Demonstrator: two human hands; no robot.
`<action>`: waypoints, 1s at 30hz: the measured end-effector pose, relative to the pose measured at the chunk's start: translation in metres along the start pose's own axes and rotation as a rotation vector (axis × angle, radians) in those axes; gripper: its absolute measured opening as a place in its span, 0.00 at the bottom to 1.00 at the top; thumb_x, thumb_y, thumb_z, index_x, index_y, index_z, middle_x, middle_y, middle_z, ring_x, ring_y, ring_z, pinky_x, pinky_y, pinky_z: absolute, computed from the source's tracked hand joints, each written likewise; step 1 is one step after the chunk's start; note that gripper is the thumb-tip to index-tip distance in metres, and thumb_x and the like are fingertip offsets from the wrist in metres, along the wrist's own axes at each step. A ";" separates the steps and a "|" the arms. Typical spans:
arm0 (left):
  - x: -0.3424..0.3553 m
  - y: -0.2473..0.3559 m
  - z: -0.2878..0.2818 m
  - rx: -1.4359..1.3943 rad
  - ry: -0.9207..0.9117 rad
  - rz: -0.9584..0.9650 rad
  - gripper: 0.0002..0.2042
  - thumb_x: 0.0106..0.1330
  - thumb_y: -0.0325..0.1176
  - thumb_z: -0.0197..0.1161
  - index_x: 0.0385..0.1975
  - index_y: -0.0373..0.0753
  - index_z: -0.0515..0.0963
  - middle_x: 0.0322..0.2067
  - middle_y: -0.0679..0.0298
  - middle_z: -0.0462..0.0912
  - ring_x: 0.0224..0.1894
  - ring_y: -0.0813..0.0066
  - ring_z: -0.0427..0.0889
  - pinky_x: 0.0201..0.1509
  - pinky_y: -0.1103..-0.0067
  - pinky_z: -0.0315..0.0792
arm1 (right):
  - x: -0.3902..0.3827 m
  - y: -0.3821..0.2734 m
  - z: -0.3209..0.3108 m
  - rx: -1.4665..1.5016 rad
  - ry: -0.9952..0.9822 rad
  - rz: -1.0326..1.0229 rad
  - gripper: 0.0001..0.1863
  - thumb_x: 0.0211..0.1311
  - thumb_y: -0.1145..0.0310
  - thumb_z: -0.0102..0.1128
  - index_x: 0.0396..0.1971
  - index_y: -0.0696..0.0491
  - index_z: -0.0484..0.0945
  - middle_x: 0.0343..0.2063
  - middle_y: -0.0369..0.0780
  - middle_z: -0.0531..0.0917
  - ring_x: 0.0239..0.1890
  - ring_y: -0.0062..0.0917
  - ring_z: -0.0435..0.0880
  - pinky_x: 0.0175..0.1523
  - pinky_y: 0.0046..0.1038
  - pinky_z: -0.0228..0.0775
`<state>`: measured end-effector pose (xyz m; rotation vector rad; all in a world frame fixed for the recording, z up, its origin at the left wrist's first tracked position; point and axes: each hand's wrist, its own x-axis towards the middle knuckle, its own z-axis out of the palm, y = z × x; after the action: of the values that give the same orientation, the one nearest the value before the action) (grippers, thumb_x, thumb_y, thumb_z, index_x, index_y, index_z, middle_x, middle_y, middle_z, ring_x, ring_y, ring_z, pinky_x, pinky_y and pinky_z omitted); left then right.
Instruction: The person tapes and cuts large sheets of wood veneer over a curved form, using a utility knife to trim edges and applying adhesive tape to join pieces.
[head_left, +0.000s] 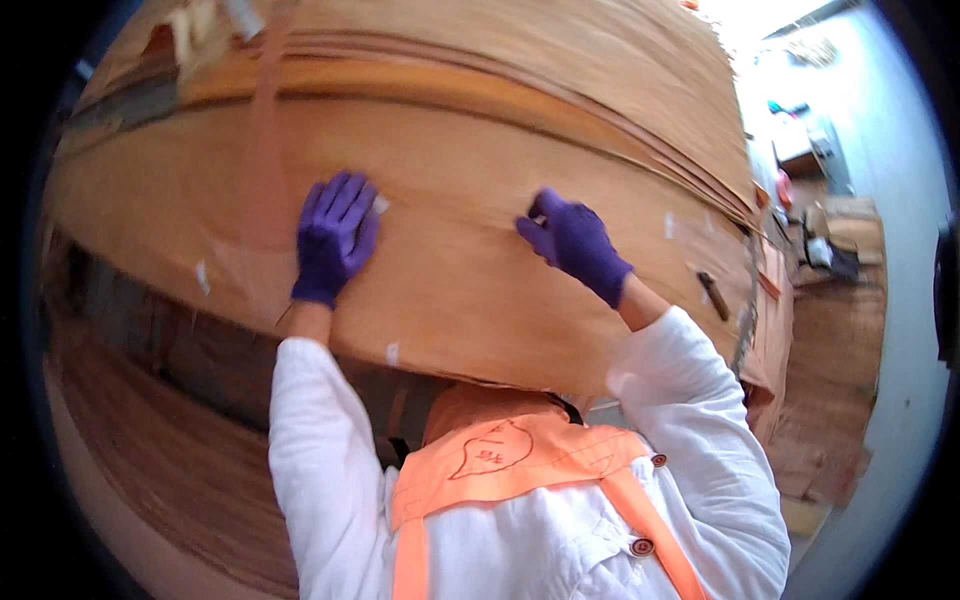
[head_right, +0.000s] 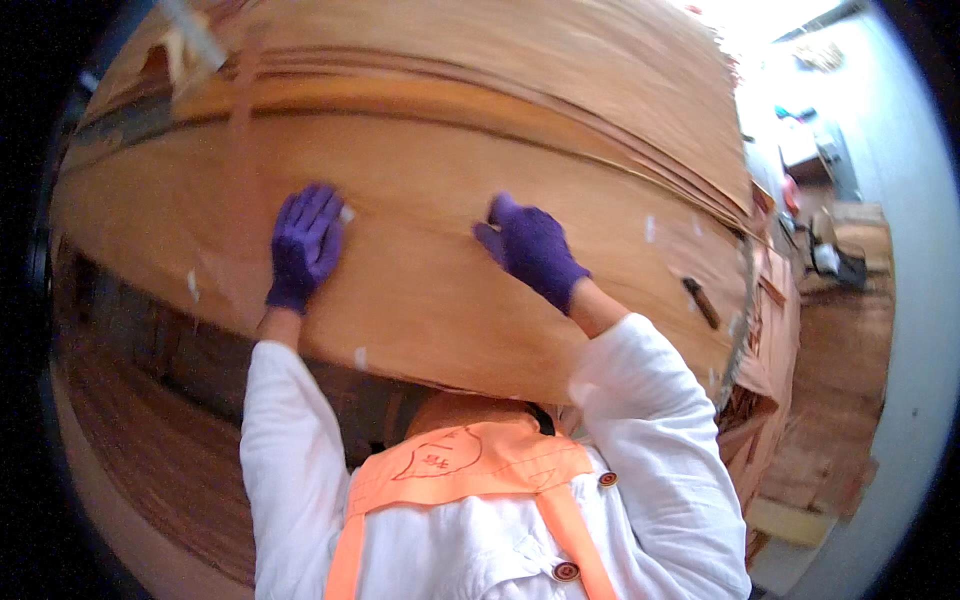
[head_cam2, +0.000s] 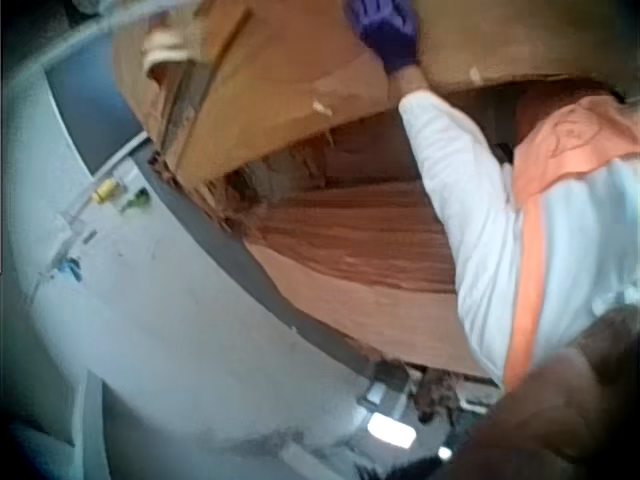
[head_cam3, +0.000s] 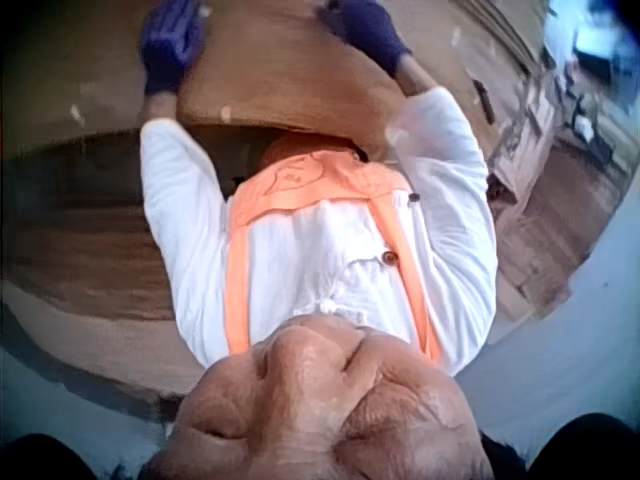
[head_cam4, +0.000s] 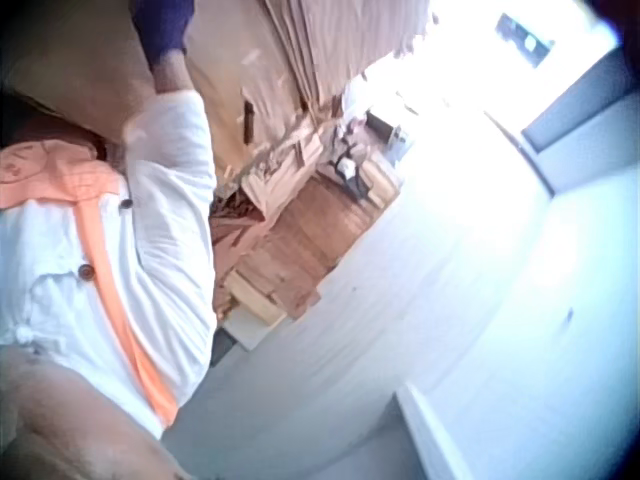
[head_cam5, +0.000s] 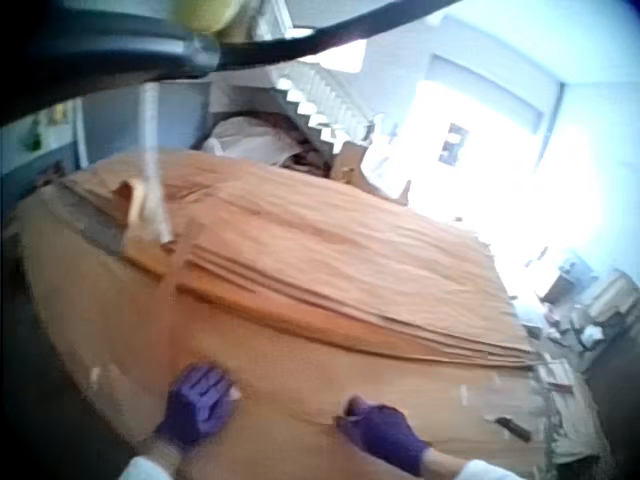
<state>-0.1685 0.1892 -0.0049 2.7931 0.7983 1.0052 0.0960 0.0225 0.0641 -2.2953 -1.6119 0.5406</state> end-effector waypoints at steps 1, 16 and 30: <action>-0.001 0.000 -0.005 0.023 -0.076 0.034 0.14 0.56 0.32 0.57 0.41 0.36 0.77 0.48 0.55 0.75 0.54 0.56 0.70 0.58 0.61 0.60 | -0.022 0.024 -0.015 0.053 0.039 0.063 0.13 0.57 0.60 0.56 0.32 0.54 0.72 0.15 0.41 0.79 0.16 0.26 0.79 0.25 0.28 0.69; -0.066 -0.038 -0.113 1.132 -0.558 -0.605 0.14 0.62 0.44 0.47 0.39 0.45 0.75 0.43 0.57 0.76 0.47 0.59 0.73 0.50 0.64 0.64 | -0.210 0.286 -0.090 -0.390 0.529 0.138 0.10 0.50 0.68 0.56 0.33 0.52 0.74 0.33 0.44 0.78 0.37 0.41 0.76 0.41 0.38 0.68; 0.035 0.379 0.094 0.003 -0.084 0.061 0.17 0.56 0.41 0.55 0.42 0.39 0.74 0.44 0.51 0.74 0.50 0.53 0.70 0.55 0.59 0.60 | -0.283 0.367 -0.131 -0.392 0.290 0.171 0.10 0.56 0.71 0.50 0.37 0.54 0.74 0.28 0.46 0.79 0.31 0.42 0.79 0.34 0.39 0.70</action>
<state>0.0825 -0.1102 0.0288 2.8567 0.7096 0.8884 0.3759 -0.3694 0.0606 -2.6549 -1.4909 -0.0892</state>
